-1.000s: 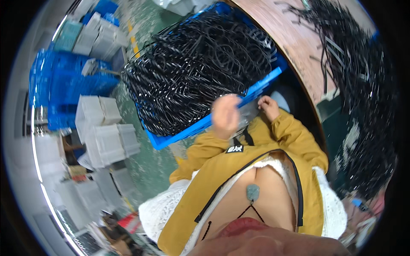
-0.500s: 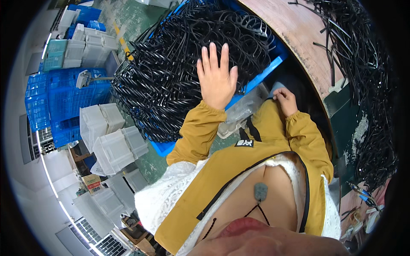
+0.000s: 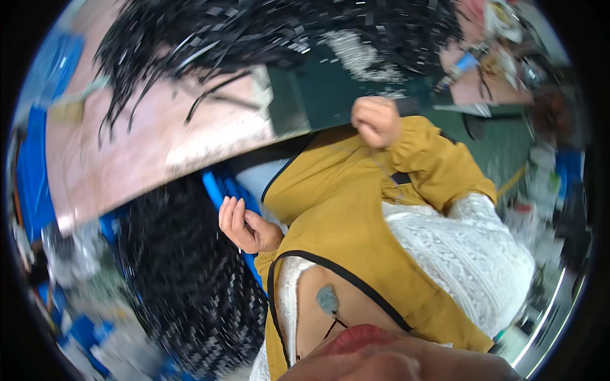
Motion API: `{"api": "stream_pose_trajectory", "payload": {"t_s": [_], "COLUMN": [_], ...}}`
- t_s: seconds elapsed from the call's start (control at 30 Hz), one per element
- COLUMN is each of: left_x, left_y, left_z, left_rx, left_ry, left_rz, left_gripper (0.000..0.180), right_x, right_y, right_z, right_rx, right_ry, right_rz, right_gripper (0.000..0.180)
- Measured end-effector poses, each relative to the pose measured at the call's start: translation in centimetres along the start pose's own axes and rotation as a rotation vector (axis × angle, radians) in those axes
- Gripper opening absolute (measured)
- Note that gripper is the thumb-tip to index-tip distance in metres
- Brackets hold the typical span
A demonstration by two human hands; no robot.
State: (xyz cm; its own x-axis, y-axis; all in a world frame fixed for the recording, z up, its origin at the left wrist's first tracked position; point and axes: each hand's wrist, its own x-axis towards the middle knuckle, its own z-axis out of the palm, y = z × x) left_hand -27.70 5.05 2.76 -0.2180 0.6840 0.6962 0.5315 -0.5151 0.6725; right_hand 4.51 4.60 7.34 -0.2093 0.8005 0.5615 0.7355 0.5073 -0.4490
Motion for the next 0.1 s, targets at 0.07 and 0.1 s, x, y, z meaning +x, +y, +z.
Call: {"api": "stream_pose_trajectory", "payload": {"t_s": [0.07,0.1], "left_x": [0.4,0.6], "left_y": [-0.4,-0.6], "left_z": [2.6,3.9], "left_rx": [-0.212,-0.26], "left_ry": [-0.074,-0.117], "left_rz": [-0.076,-0.077], "left_gripper": [0.025,0.025], "right_x": [-0.1,-0.3], "right_y": [0.9,0.7], "right_z": [1.3,1.8], "right_rx": [0.001,-0.102], "right_ry": [0.05,0.035], "right_rz": [-0.134,-0.072], "right_gripper": [0.011,0.011]}}
